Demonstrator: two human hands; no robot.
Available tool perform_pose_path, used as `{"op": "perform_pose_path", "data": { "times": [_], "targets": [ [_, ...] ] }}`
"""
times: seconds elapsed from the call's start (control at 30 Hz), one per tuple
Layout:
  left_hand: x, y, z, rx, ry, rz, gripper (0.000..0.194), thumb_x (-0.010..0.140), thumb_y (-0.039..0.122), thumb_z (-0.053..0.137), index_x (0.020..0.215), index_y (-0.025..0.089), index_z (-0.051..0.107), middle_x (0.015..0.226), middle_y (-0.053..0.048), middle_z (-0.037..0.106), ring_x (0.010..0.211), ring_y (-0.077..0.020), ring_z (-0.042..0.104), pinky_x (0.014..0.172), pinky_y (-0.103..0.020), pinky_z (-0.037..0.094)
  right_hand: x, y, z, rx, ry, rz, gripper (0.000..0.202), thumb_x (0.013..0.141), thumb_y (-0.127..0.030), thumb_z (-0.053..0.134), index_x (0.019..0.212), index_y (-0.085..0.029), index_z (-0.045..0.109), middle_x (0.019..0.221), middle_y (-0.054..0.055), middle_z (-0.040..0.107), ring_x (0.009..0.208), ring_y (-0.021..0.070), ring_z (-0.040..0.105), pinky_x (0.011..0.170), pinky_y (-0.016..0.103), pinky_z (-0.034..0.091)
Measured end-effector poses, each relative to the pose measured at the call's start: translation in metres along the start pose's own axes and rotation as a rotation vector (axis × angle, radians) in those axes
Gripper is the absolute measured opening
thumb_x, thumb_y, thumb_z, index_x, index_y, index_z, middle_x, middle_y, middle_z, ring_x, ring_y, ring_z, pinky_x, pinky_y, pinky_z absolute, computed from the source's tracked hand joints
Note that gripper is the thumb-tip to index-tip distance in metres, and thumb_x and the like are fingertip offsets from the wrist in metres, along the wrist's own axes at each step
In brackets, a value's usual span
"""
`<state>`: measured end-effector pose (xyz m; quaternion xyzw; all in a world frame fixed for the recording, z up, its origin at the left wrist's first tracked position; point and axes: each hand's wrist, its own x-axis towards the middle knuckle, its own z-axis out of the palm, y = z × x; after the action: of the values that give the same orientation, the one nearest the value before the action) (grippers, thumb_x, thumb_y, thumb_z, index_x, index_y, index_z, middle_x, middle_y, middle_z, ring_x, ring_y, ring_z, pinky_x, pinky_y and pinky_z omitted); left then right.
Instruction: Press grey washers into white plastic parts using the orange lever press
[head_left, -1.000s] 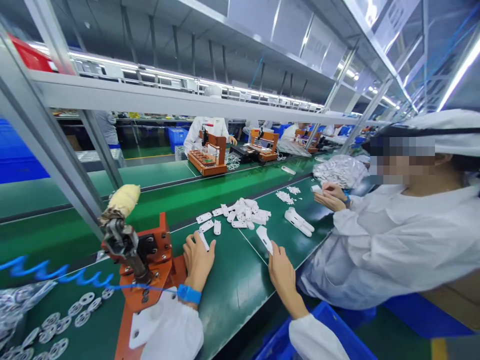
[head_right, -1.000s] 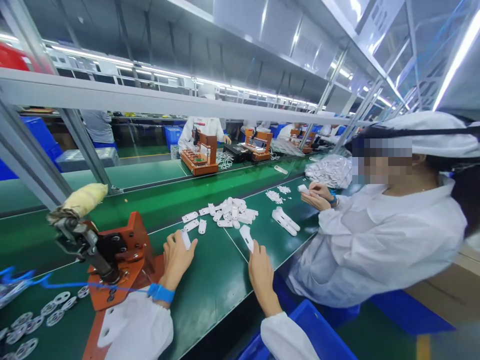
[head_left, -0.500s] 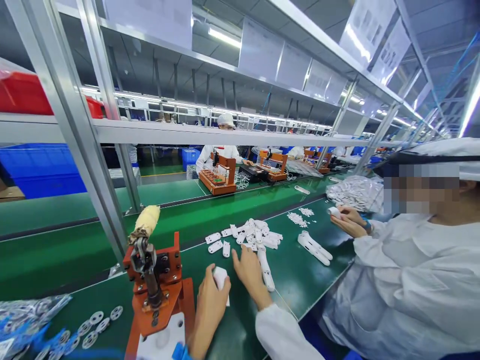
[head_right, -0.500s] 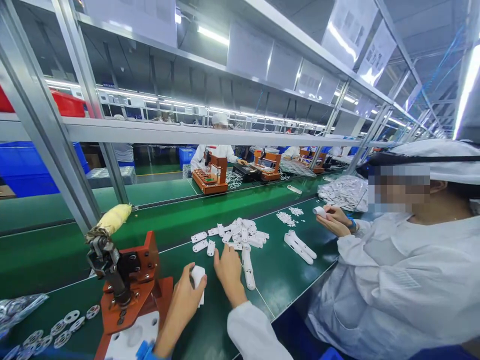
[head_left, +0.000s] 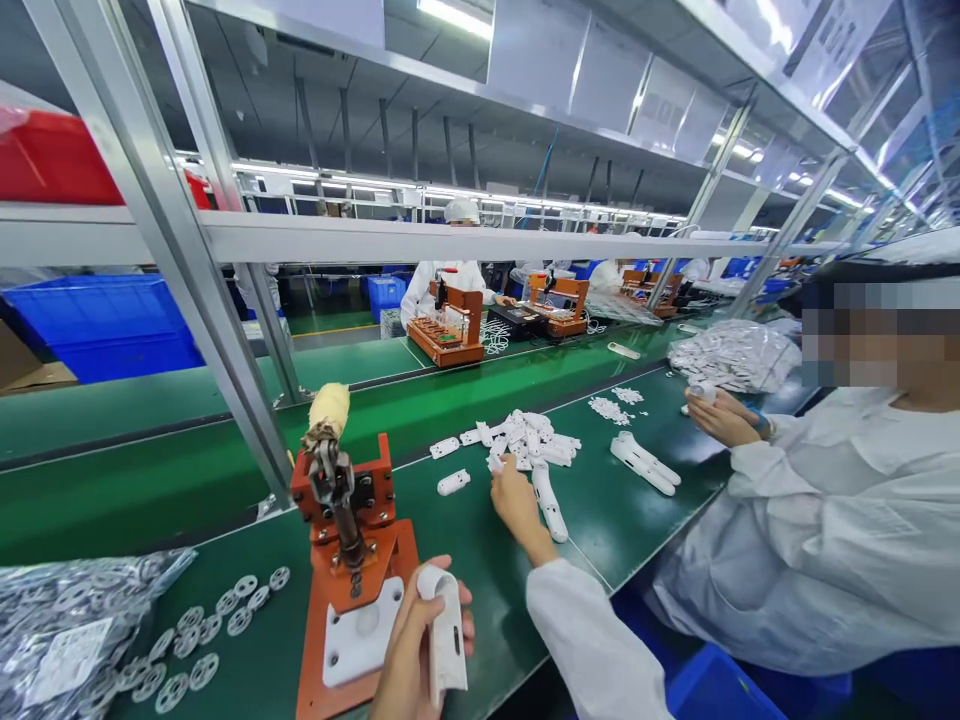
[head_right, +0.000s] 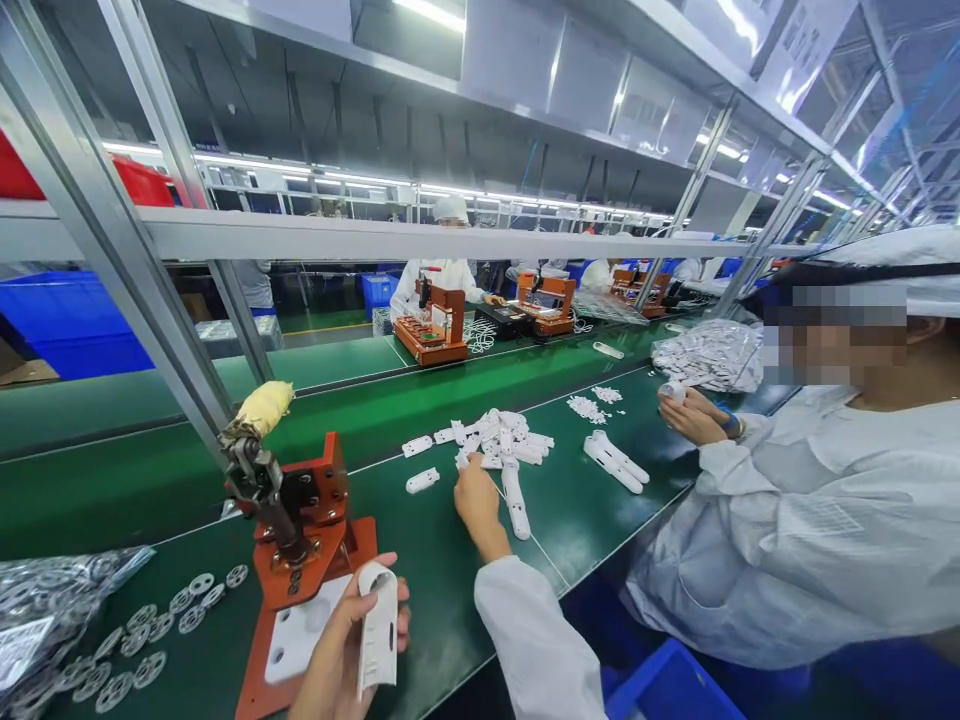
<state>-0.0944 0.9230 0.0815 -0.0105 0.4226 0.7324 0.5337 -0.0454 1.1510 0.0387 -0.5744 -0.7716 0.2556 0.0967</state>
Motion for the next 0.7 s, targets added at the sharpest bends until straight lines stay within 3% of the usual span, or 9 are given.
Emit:
{"op": "perform_pose_path", "data": {
  "times": [0.1,0.2,0.27,0.37,0.43,0.53,0.7],
  "targets": [
    [-0.012,0.013,0.005,-0.039,0.016,0.047,0.050,0.077,0.038,0.082,0.115,0.020,0.056,0.080,-0.002,0.066,0.063,-0.0136,0.059,0.058,-0.024,0.047,-0.049,0.014,-0.022,0.223,-0.079,-0.045,0.025,0.102,-0.030,0.037,0.118,-0.017,0.051,0.096,0.007,0.070,0.072,0.0172,0.066,0.068,0.028,0.050],
    [-0.018,0.017,0.011,-0.126,0.057,0.114,0.040,0.083,0.046,0.078,0.107,0.020,0.060,0.076,0.001,0.059,0.061,-0.0109,0.053,0.056,-0.022,0.045,-0.130,0.021,-0.037,0.467,-0.240,-0.060,0.037,0.100,-0.057,0.033,0.106,-0.023,0.047,0.072,-0.001,0.061,0.053,0.0134,0.052,0.049,0.022,0.038],
    [-0.021,0.015,0.015,-0.189,0.080,0.151,0.036,0.085,0.049,0.075,0.102,0.021,0.061,0.076,0.001,0.056,0.061,-0.0105,0.051,0.057,-0.021,0.046,-0.184,0.017,-0.042,0.833,-0.452,0.044,0.050,0.091,-0.073,0.046,0.107,-0.025,0.045,0.058,-0.007,0.050,0.046,0.0103,0.041,0.046,0.019,0.030],
    [-0.026,0.009,0.024,-0.227,0.121,0.188,0.037,0.086,0.056,0.071,0.102,0.025,0.060,0.079,0.002,0.054,0.065,-0.0115,0.050,0.058,-0.020,0.047,-0.241,-0.002,-0.039,1.064,-0.489,0.185,0.065,0.080,-0.082,0.059,0.108,-0.025,0.044,0.055,-0.008,0.050,0.043,0.0065,0.034,0.046,0.018,0.024],
    [-0.030,0.007,0.028,-0.228,0.151,0.191,0.039,0.084,0.060,0.071,0.101,0.026,0.060,0.082,0.002,0.053,0.068,-0.0122,0.051,0.058,-0.019,0.048,-0.255,-0.014,-0.032,1.074,-0.419,0.205,0.070,0.077,-0.084,0.059,0.110,-0.023,0.047,0.055,-0.006,0.054,0.042,0.0063,0.033,0.045,0.020,0.023],
    [-0.032,0.007,0.031,-0.231,0.159,0.146,0.042,0.083,0.062,0.070,0.099,0.025,0.061,0.086,0.000,0.053,0.073,-0.0132,0.053,0.062,-0.020,0.051,-0.254,-0.019,-0.023,1.032,-0.352,0.179,0.068,0.082,-0.082,0.055,0.111,-0.021,0.052,0.051,-0.006,0.050,0.043,0.0091,0.036,0.047,0.023,0.024],
    [-0.033,0.008,0.031,-0.264,0.123,0.029,0.048,0.080,0.066,0.072,0.103,0.025,0.060,0.091,-0.001,0.051,0.071,-0.0133,0.050,0.061,-0.022,0.051,-0.242,-0.011,-0.022,1.027,-0.417,0.034,0.062,0.090,-0.077,0.047,0.112,-0.019,0.053,0.054,-0.007,0.045,0.049,0.0113,0.038,0.048,0.024,0.026]
  ]
}}
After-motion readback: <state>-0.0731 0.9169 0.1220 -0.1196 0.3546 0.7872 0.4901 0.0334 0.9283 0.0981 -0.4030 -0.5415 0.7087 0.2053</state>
